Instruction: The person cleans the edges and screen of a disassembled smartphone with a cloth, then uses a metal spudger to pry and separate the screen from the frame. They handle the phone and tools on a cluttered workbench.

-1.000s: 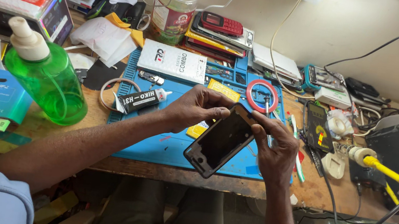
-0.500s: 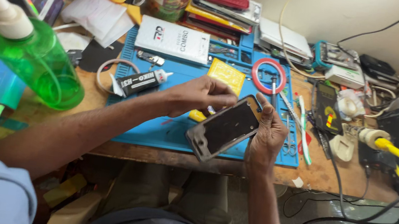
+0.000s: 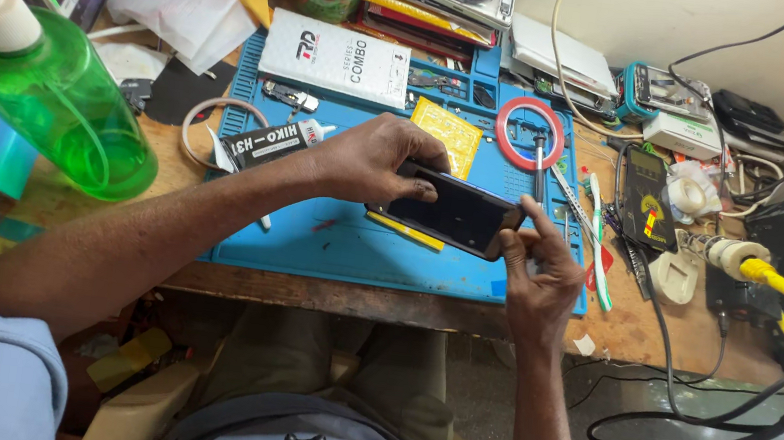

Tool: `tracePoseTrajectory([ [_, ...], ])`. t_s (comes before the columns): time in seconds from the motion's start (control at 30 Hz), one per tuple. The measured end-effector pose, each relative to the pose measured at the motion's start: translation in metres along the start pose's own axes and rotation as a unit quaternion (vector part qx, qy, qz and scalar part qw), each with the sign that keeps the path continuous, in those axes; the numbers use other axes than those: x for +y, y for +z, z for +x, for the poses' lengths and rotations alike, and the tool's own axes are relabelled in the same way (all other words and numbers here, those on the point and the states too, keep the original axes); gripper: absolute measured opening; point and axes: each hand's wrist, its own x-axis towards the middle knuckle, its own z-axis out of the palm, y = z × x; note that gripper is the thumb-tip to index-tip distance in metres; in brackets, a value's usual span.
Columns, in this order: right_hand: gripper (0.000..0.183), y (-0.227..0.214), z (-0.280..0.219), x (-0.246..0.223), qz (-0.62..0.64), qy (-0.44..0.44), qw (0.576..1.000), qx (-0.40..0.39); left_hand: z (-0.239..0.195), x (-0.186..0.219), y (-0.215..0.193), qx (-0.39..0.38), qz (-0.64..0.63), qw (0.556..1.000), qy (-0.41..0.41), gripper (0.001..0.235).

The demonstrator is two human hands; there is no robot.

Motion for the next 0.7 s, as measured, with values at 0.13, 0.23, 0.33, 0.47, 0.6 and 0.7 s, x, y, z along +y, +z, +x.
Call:
tracePoseTrajectory([
  [0.13,0.041,0.004,-0.001,-0.005,-0.090,-0.069,0.994,0.001,-0.001,0.005,-0.003,0.027,0.097,0.995,0.024,0.023],
  [0.23,0.041,0.005,0.003,-0.013,-0.131,-0.142,0.981,-0.021,-0.003,0.002,0.000,0.043,0.135,0.988,0.060,0.020],
  [0.33,0.041,0.011,0.007,-0.023,-0.215,-0.183,0.959,-0.028,-0.004,-0.001,0.003,0.041,0.136,0.989,0.053,0.017],
  [0.47,0.044,0.026,0.014,-0.031,-0.272,-0.227,0.934,-0.053,-0.003,-0.003,0.003,0.043,0.138,0.987,0.073,0.018],
  [0.6,0.043,0.023,0.017,-0.034,-0.301,-0.248,0.919,-0.063,-0.002,-0.005,0.001,0.033,0.117,0.991,0.062,0.020],
  [0.7,0.041,0.003,0.012,-0.032,-0.319,-0.232,0.917,-0.053,-0.002,-0.009,0.002,0.031,0.110,0.991,0.065,0.020],
])
